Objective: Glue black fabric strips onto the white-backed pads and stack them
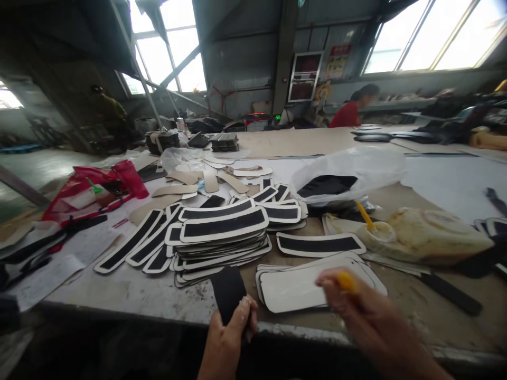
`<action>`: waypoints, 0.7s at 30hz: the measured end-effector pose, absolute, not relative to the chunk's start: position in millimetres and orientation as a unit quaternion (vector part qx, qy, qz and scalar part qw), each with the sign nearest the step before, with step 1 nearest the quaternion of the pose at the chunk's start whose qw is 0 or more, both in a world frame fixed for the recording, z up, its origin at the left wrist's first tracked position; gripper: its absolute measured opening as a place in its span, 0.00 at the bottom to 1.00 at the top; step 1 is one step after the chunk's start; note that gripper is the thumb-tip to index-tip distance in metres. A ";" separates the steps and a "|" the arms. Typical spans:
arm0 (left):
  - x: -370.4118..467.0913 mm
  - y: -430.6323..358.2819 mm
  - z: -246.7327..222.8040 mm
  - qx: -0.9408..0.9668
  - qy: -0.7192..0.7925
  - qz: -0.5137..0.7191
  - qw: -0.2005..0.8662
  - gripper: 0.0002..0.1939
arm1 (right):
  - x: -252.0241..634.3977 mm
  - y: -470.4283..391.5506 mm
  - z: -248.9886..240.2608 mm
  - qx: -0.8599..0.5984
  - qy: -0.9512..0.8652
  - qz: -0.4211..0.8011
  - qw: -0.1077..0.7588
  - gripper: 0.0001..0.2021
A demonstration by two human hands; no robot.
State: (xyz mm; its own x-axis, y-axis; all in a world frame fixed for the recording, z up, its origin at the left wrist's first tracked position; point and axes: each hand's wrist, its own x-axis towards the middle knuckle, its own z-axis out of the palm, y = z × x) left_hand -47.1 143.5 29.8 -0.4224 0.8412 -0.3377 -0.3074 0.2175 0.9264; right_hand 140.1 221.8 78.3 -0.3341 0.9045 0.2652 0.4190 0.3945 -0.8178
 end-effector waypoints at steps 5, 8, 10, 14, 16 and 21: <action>-31.4 132.1 42.7 0.287 0.597 0.535 0.525 0.22 | 88.6 207.7 53.4 -0.334 -0.597 0.677 0.272 0.13; -25.7 128.3 42.6 0.275 0.586 0.532 0.546 0.22 | 84.3 201.4 47.4 -0.310 -0.513 0.755 0.266 0.16; -22.9 127.0 40.5 0.269 0.578 0.540 0.550 0.20 | 89.3 199.2 47.5 -0.344 -0.542 0.705 0.302 0.15; -17.1 126.9 34.4 0.259 0.583 0.541 0.547 0.19 | 98.5 195.9 45.8 -0.359 -0.572 0.668 0.313 0.13; -13.8 127.3 31.3 0.262 0.584 0.540 0.546 0.20 | 99.8 193.1 41.7 -0.343 -0.539 0.712 0.290 0.13; -5.6 127.2 21.7 0.268 0.589 0.524 0.554 0.20 | 108.8 190.3 34.1 -0.420 -0.528 0.654 0.341 0.17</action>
State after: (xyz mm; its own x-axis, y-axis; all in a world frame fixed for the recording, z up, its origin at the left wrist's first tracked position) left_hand -5.6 127.2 21.7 -0.2421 0.8964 -0.3714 -0.2656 0.3069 0.9139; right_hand 108.8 190.3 34.1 -0.4142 0.8902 -0.1894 -0.0023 -0.2091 -0.9779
